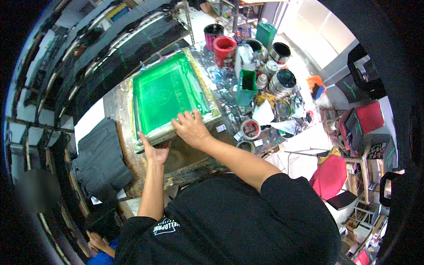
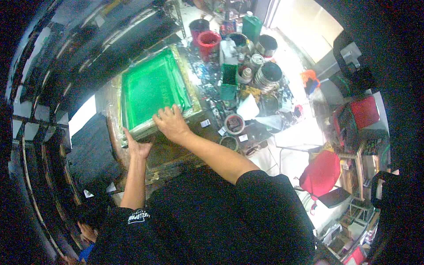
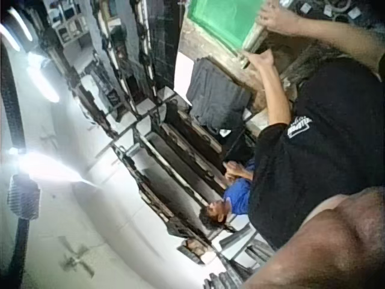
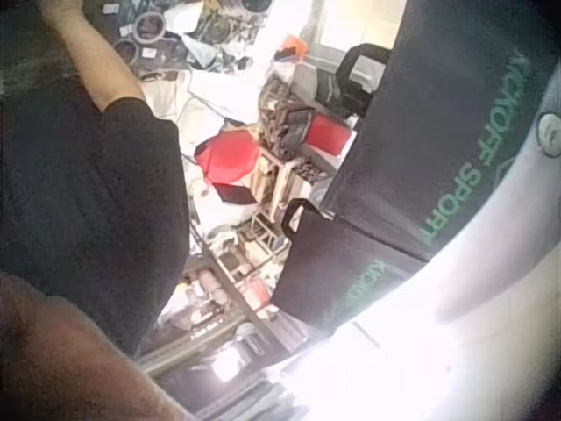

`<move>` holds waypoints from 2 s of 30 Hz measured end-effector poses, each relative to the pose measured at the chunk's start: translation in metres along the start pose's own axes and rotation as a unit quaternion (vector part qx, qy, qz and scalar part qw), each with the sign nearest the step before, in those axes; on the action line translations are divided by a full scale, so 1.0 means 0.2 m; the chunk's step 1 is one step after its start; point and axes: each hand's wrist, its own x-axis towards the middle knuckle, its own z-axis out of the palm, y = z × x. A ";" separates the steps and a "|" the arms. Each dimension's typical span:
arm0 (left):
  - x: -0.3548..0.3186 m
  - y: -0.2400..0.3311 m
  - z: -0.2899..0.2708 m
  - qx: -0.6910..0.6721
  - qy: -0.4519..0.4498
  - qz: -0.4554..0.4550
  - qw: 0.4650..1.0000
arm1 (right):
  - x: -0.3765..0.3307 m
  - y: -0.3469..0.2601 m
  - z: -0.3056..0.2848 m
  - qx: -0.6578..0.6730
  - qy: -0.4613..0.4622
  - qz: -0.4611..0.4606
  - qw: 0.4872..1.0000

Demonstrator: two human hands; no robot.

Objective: The person performs screen printing on black tote bags using a green ink-filled screen and a squeegee. They repeatedly pull the squeegee across the screen to transfer the design onto the bags, then lift the screen to reveal the printed logo. Another person assists by moving the printed bags to a drying rack.

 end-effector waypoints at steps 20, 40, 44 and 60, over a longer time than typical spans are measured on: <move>0.12 -0.11 -0.05 0.031 0.093 -0.026 0.995 | -1.08 0.32 -0.29 0.094 -0.160 0.019 0.982; 0.29 -0.28 -0.30 -0.052 0.070 -0.064 0.994 | -0.61 0.23 -0.19 0.189 -0.030 0.172 0.966; 0.15 -0.30 -0.30 0.022 0.034 -0.078 0.996 | -0.62 0.55 -0.37 0.193 0.078 0.523 0.826; -0.22 -0.18 -0.03 0.539 -0.305 -0.102 0.778 | -0.40 0.86 0.20 0.155 0.288 0.574 0.751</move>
